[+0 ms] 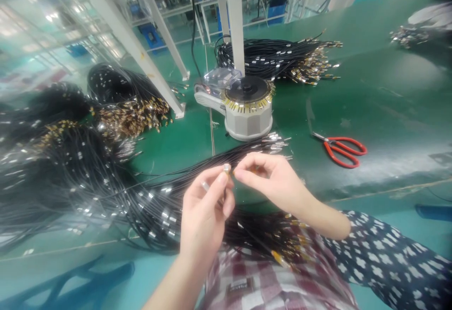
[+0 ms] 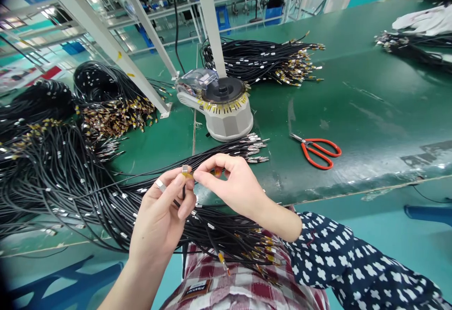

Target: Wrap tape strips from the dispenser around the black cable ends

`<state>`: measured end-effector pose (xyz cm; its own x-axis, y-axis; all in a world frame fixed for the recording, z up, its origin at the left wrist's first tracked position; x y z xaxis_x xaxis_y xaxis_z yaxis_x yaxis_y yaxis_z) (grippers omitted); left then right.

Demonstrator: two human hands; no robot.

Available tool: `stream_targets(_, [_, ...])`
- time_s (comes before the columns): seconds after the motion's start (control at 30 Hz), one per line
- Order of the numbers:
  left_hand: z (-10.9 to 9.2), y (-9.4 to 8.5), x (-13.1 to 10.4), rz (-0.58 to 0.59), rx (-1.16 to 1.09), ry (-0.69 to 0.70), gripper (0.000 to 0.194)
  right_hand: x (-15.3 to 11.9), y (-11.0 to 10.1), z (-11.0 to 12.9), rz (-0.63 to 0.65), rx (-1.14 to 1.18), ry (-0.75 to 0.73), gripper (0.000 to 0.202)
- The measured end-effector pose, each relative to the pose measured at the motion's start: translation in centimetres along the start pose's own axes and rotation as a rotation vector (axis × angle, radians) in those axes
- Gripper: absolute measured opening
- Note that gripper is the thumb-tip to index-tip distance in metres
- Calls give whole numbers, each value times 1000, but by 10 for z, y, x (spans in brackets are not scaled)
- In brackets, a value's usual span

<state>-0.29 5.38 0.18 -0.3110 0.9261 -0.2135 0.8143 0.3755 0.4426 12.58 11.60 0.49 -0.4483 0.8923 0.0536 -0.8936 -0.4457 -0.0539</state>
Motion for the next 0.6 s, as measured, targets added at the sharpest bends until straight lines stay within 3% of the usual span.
stream_targets(0.43, [3,-6,-3,76,-92,-142,15,2,8,2,3,46,-39,10])
stream_targets(0.6, [6,-5,-2,103,-89,-156,18,4,13,-1,151,273,79,21])
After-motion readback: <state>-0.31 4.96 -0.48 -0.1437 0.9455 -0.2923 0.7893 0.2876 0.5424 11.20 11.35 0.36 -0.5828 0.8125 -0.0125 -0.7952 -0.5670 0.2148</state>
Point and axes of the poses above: each hand's wrist, its own x-axis towards the middle knuckle, its own y-axis out of the palm, z = x × y, the point moved 3 cm from there along x, towards the middle knuckle, and after that the axes turned 2 degrees about -x, right-handed, at the moved point
